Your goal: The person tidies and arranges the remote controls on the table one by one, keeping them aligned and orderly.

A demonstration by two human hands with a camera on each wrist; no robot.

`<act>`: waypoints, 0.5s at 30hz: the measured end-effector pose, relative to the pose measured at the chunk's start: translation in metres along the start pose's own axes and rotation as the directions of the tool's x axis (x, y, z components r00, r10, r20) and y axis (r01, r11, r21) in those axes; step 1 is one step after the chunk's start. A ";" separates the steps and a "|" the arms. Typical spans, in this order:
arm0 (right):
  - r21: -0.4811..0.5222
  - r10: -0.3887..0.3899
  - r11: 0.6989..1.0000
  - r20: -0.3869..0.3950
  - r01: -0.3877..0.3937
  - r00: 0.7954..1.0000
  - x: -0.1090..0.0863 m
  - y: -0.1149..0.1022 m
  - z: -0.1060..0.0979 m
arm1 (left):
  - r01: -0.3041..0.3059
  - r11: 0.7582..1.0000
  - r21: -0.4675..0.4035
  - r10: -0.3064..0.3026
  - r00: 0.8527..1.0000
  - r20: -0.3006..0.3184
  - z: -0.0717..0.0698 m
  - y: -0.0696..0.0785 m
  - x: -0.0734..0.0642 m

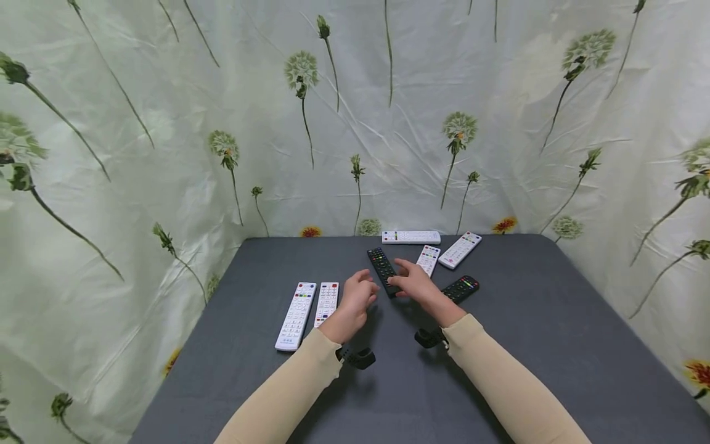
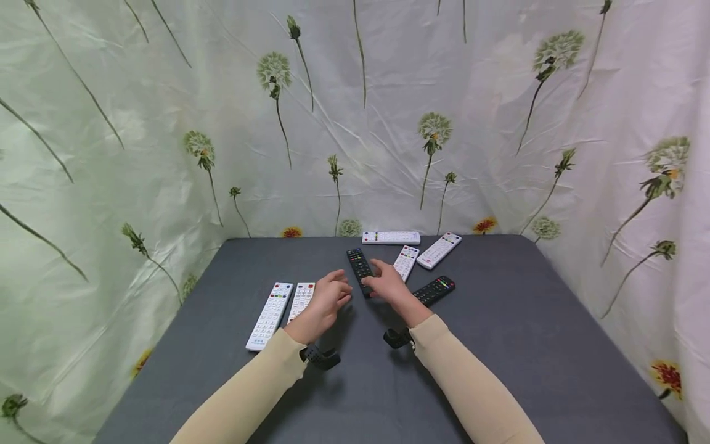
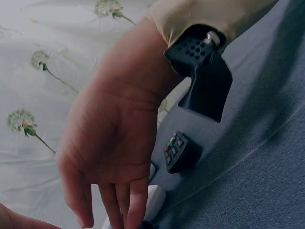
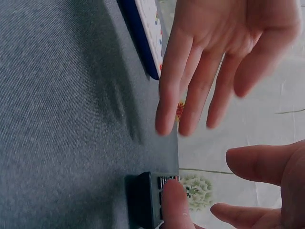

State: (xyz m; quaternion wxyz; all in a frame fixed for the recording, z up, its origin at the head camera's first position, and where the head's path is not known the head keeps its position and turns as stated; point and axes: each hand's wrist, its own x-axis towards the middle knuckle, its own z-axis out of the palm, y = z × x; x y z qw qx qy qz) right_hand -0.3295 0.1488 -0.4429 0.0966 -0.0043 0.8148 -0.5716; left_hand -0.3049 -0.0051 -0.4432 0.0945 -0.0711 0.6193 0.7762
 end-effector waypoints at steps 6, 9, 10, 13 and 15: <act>-0.136 -0.021 0.990 0.006 0.022 1.000 -0.003 -0.003 -0.001 | 0.051 0.999 0.000 -0.051 0.999 0.012 0.009 -0.004 0.009; -0.237 -0.046 0.971 -0.027 0.039 0.999 -0.003 -0.004 0.001 | 0.063 0.998 -0.002 -0.063 0.998 0.014 0.012 -0.006 0.013; -0.260 -0.052 0.965 -0.034 0.042 0.998 -0.002 -0.004 0.002 | 0.062 0.998 -0.003 -0.062 0.998 0.012 0.013 -0.008 0.015; -0.281 -0.065 0.958 -0.034 0.052 0.997 0.000 0.000 0.008 | 0.052 0.999 0.007 -0.052 0.999 -0.004 0.012 -0.013 0.018; -0.273 -0.067 0.960 -0.035 0.055 0.997 0.001 0.004 0.012 | 0.038 0.999 0.027 -0.037 0.999 -0.021 0.011 -0.018 0.019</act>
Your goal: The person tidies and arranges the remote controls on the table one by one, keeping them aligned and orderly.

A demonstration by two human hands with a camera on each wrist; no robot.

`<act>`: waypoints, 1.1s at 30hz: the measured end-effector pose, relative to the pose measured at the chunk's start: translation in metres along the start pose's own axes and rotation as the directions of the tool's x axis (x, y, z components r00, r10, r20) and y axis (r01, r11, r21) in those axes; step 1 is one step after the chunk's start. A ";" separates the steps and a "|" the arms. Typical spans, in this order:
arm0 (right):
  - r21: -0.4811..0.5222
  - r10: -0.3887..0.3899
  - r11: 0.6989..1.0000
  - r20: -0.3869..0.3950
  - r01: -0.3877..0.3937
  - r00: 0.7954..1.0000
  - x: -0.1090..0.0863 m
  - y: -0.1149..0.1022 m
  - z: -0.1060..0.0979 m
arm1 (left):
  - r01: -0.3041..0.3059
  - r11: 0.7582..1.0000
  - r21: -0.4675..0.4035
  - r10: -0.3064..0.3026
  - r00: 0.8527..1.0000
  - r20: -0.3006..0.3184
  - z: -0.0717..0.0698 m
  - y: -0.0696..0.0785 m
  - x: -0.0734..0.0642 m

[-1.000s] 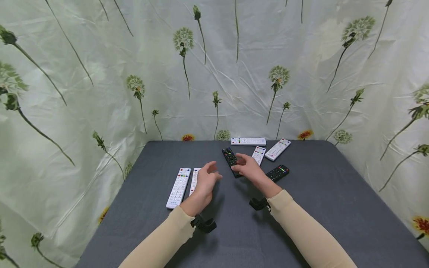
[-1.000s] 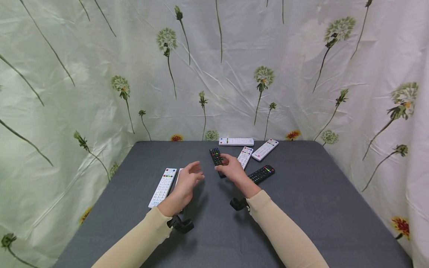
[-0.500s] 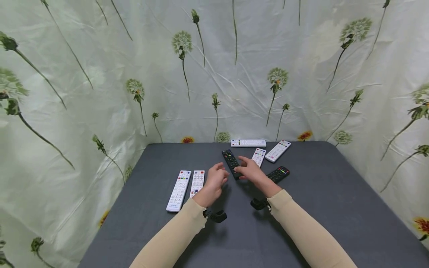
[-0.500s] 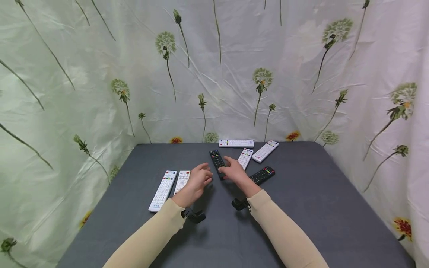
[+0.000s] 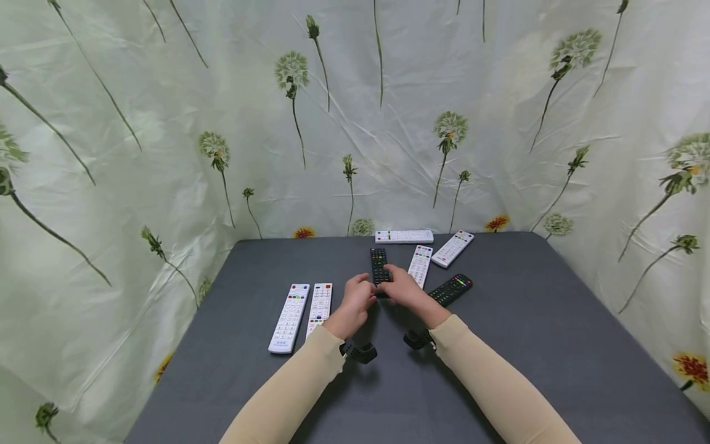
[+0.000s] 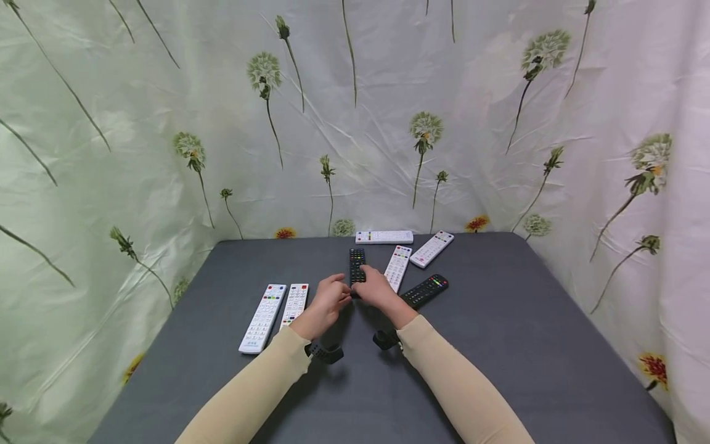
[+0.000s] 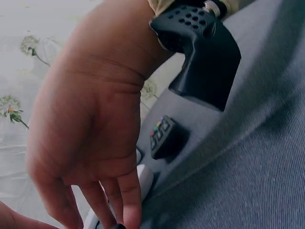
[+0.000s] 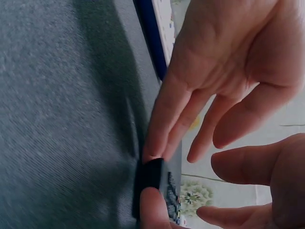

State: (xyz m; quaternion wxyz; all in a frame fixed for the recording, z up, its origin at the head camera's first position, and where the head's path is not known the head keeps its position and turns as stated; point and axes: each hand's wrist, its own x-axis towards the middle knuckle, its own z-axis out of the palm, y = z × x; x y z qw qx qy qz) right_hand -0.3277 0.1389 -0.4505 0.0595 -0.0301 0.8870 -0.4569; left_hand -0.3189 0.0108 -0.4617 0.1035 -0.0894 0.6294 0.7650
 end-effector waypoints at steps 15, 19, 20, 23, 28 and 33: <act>0.088 0.040 0.996 -0.095 -0.032 0.995 -0.001 0.007 0.006 | -0.050 0.991 0.125 0.057 0.997 -0.054 -0.003 -0.004 0.005; 0.120 0.046 0.992 -0.110 -0.033 0.993 0.000 0.010 0.008 | -0.047 0.986 0.163 0.058 0.996 -0.062 -0.005 -0.004 0.004; 0.131 0.045 0.991 -0.112 -0.030 0.993 0.001 0.011 0.009 | -0.044 0.986 0.164 0.055 0.996 -0.063 -0.006 -0.003 0.004; 0.167 0.045 0.986 -0.118 -0.025 0.992 0.001 0.011 0.009 | -0.035 0.988 0.153 0.045 0.997 -0.061 -0.007 -0.001 0.004; 0.209 0.049 0.978 -0.137 -0.020 0.989 0.003 0.012 0.008 | -0.037 0.987 0.154 0.046 0.998 -0.052 -0.008 0.002 0.004; 0.219 0.039 0.976 -0.135 -0.009 0.990 0.003 0.010 0.006 | -0.054 0.986 0.155 0.062 0.997 -0.048 -0.009 0.004 0.002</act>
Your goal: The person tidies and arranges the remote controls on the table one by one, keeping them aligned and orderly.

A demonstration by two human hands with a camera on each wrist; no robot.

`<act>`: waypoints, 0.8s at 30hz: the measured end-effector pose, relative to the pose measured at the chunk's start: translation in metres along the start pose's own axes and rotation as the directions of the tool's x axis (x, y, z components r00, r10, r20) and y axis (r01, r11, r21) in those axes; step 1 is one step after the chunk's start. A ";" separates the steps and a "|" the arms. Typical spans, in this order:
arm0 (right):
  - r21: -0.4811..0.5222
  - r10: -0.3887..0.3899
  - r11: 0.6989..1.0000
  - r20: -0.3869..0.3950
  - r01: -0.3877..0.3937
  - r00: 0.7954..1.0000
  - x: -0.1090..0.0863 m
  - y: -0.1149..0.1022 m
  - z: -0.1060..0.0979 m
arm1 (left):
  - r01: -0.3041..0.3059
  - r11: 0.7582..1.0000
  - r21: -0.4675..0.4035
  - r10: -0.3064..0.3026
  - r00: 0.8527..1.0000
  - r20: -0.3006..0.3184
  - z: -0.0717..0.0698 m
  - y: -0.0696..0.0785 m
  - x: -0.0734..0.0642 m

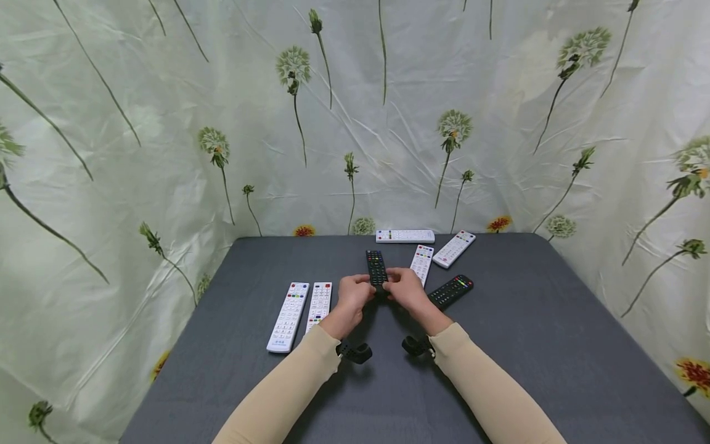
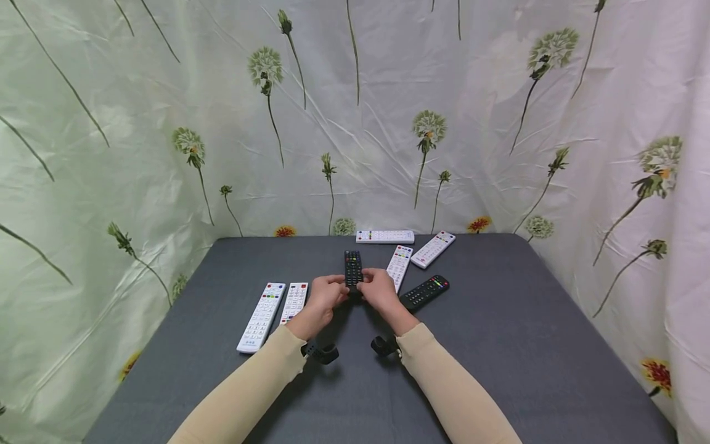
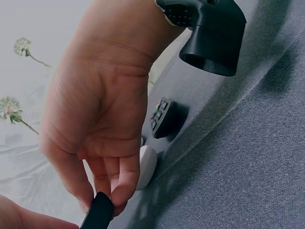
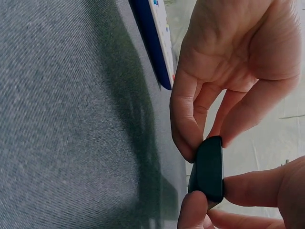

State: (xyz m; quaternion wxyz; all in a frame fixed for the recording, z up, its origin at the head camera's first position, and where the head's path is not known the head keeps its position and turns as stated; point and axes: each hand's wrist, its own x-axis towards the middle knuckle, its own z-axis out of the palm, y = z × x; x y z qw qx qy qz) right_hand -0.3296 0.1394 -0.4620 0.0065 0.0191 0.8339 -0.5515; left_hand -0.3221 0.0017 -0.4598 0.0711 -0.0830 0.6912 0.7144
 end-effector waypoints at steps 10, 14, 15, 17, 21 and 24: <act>0.016 -0.002 1.000 0.007 0.002 1.000 -0.008 -0.009 -0.001 | -0.049 0.999 0.001 0.049 0.999 -0.002 -0.004 0.001 -0.007; 0.027 -0.009 1.000 0.012 0.009 1.000 -0.013 -0.013 -0.002 | -0.063 0.998 0.018 0.063 0.998 -0.016 -0.006 0.003 -0.013; 0.032 -0.013 0.999 0.013 0.012 1.000 -0.014 -0.015 -0.002 | -0.065 0.998 0.022 0.065 0.998 -0.019 -0.007 0.004 -0.015; 0.039 -0.016 0.999 0.021 0.016 1.000 -0.017 -0.017 -0.002 | -0.073 0.997 0.033 0.074 0.997 -0.022 -0.008 0.006 -0.019; 0.061 -0.014 0.998 0.042 0.011 0.999 -0.021 -0.019 -0.003 | -0.089 0.995 0.043 0.090 0.996 -0.014 -0.010 0.007 -0.024; 0.089 -0.013 0.996 0.061 0.008 0.998 -0.023 -0.020 -0.003 | -0.098 0.994 0.043 0.098 0.995 -0.010 -0.012 0.006 -0.027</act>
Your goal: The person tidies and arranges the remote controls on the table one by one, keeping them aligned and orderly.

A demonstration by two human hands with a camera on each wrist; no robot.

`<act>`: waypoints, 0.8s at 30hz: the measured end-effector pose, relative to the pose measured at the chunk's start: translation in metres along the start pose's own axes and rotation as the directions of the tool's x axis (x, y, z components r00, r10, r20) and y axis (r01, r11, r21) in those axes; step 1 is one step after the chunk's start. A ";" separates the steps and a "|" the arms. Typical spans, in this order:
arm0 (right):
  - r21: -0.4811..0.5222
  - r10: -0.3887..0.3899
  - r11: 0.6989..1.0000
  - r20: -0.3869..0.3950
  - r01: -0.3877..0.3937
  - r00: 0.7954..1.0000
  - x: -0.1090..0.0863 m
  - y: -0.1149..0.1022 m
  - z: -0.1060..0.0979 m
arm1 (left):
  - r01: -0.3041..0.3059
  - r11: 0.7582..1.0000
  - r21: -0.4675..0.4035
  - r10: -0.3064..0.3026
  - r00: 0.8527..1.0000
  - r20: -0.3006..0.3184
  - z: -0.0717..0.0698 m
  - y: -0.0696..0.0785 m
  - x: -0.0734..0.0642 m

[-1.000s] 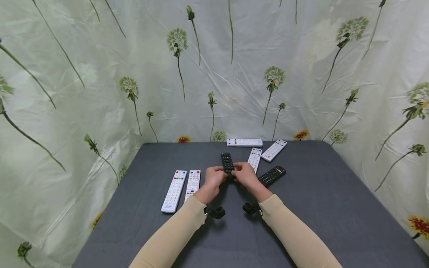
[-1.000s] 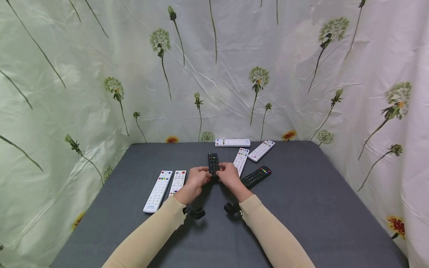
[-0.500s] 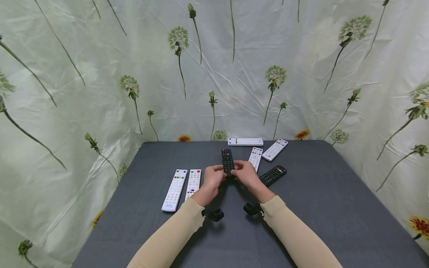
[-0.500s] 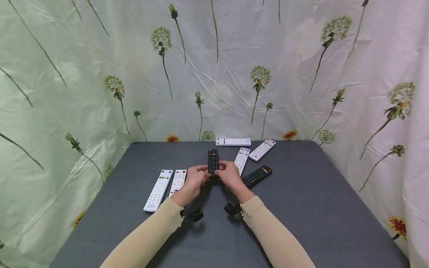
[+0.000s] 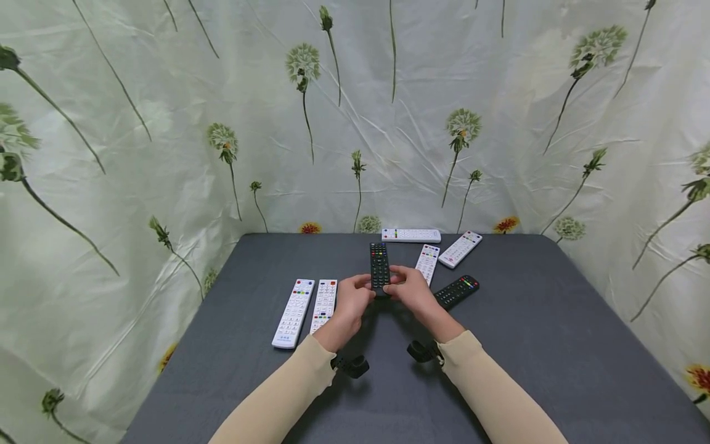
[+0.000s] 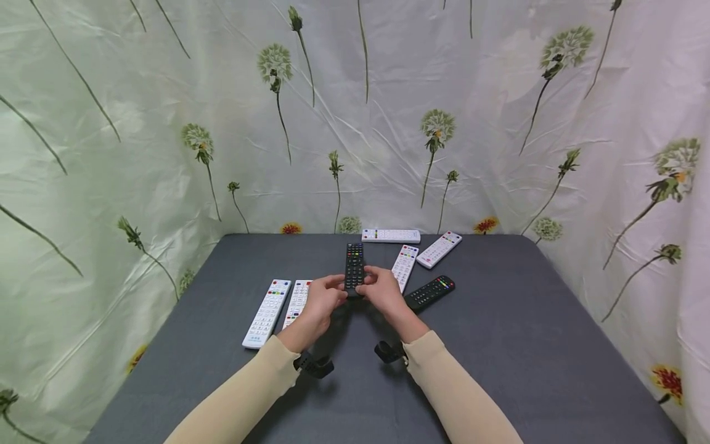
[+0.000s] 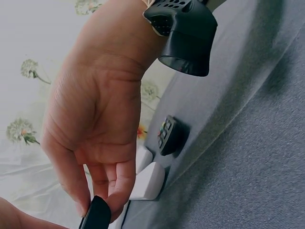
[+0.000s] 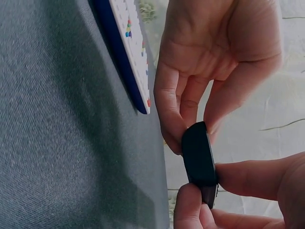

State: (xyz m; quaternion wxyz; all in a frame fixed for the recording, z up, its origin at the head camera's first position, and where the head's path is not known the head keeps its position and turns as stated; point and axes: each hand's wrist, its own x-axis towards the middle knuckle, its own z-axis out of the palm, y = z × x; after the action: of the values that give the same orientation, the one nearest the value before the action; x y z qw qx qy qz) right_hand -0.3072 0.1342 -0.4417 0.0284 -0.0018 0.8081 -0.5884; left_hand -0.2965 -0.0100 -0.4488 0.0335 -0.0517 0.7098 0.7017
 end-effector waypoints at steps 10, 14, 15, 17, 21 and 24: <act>0.085 0.027 0.996 0.072 -0.033 0.997 -0.013 -0.006 -0.002 | -0.017 1.000 0.006 0.016 1.000 0.000 -0.008 0.004 -0.017; 0.104 0.038 0.993 0.129 -0.051 0.991 -0.023 -0.015 -0.002 | -0.032 0.999 0.022 0.032 0.999 0.007 -0.013 0.002 -0.024; 0.105 0.035 0.993 0.146 -0.051 0.989 -0.027 -0.018 -0.002 | -0.033 0.999 0.026 0.032 0.999 0.009 -0.015 0.001 -0.026; 0.100 0.024 0.994 0.178 -0.042 0.984 -0.034 -0.024 -0.001 | -0.037 0.998 0.043 0.037 0.999 0.005 -0.017 -0.002 -0.029; 0.095 0.003 0.995 0.216 -0.024 0.976 -0.046 -0.030 0.003 | -0.034 0.998 0.053 0.034 0.999 0.005 -0.021 -0.006 -0.035; 0.099 0.002 0.995 0.226 -0.025 0.974 -0.051 -0.030 0.005 | -0.045 0.997 0.061 0.045 0.999 0.008 -0.023 -0.008 -0.038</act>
State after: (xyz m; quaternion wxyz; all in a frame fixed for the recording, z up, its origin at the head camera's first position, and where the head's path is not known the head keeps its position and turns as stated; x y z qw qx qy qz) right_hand -0.2570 0.1216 -0.4122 0.1240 -0.0617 0.7689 -0.6242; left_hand -0.2569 -0.0323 -0.4520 0.0215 -0.0325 0.7319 0.6803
